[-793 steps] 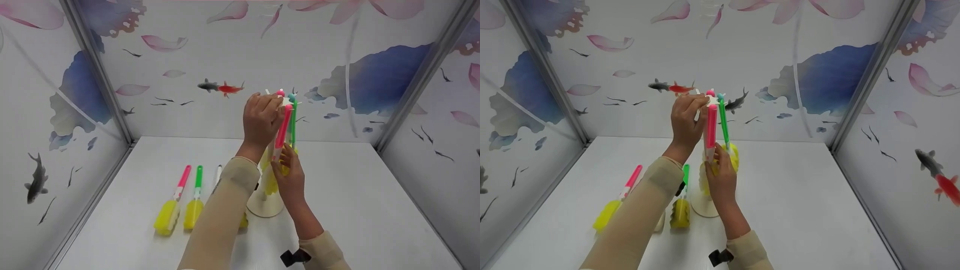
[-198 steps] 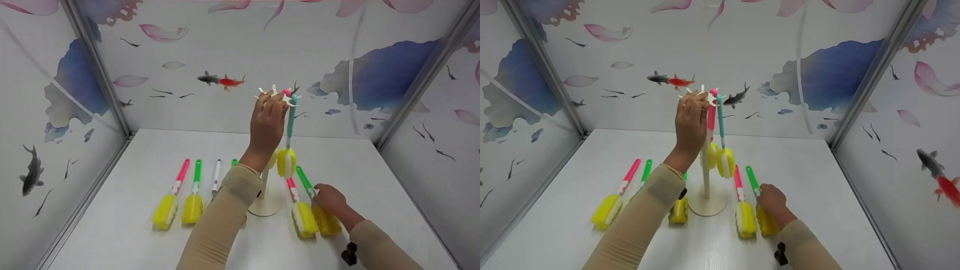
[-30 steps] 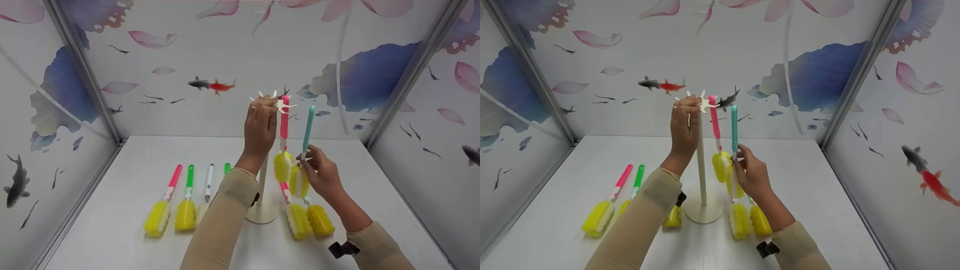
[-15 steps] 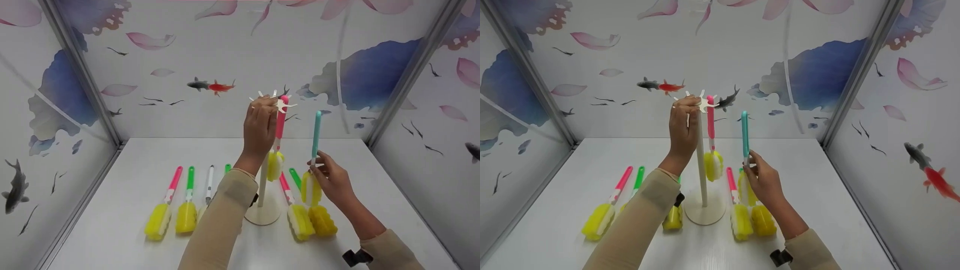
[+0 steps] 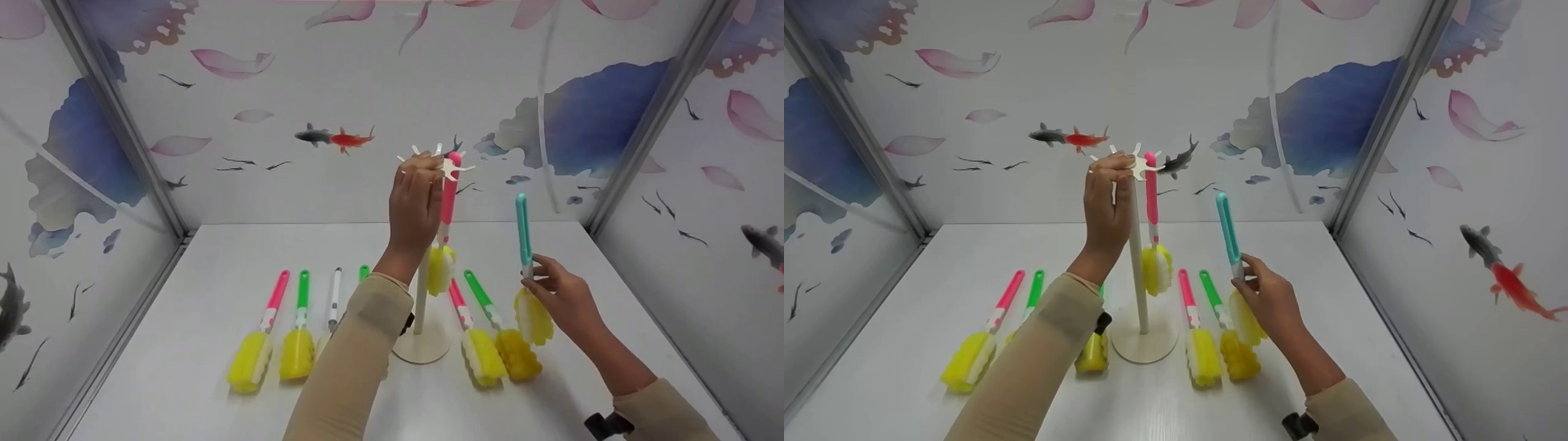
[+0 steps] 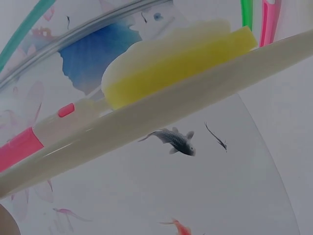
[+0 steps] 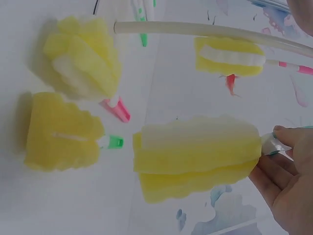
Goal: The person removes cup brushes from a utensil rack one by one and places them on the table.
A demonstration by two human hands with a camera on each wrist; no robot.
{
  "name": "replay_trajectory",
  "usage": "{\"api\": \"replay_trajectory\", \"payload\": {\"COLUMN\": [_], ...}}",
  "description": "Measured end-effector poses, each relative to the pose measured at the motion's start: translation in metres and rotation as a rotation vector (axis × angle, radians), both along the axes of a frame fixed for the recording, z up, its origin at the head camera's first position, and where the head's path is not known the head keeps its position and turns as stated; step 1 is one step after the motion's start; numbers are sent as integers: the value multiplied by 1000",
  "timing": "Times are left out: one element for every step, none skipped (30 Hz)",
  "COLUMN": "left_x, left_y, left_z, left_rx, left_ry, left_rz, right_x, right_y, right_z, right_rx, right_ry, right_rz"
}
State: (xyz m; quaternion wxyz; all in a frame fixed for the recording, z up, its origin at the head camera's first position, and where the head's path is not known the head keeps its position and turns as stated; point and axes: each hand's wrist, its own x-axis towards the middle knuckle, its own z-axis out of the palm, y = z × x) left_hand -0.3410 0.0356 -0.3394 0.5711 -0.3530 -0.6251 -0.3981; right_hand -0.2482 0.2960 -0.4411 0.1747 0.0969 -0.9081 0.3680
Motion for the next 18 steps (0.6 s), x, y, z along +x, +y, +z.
{"api": "replay_trajectory", "payload": {"left_x": [0,1,1,1,1,1,1,1,1,0,0,0,-1,-1,-1,-1,-1,-1], "left_y": [0,0,0,0,0,0,-1,-1,-1,0,0,0,0,0,0,0,0,0], "left_z": [0,0,0,0,0,0,0,0,0,0,0,0,0,0,0,0,0,1], "left_rx": [-1,-3,-4,-7,-8,-8,-7,-5,-2,0,3,6,7,8,7,7,6,5], "left_ry": [-2,-6,-8,-10,-12,-12,-10,-6,-1,6,12,19,25,29,32,33,33,32], "left_rz": [0,2,2,2,3,3,2,1,-2,-4,-6,-10,-14,-18,-18,-18,-17,-16], "right_x": [1,2,3,4,5,5,6,7,8,8,9,9,10,11,11,11,11,11], "right_y": [2,5,8,10,13,15,18,20,22,25,27,29,31,32,34,36,37,38], "right_z": [-1,-1,-1,-2,-2,-2,-2,-2,-2,-2,-3,-3,-4,-5,-6,-7,-8,-9], "right_rx": [6,13,23,35,48,61,77,90,101,107,113,117,115,112,111,111,110,109], "right_ry": [-13,-24,-31,-39,-45,-53,-59,-63,-69,-75,-81,-86,-92,-96,-101,-105,-110,-115], "right_rz": [-6,-10,-16,-24,-31,-39,-47,-54,-63,-71,-77,-85,-89,-94,-96,-100,-100,-102]}}
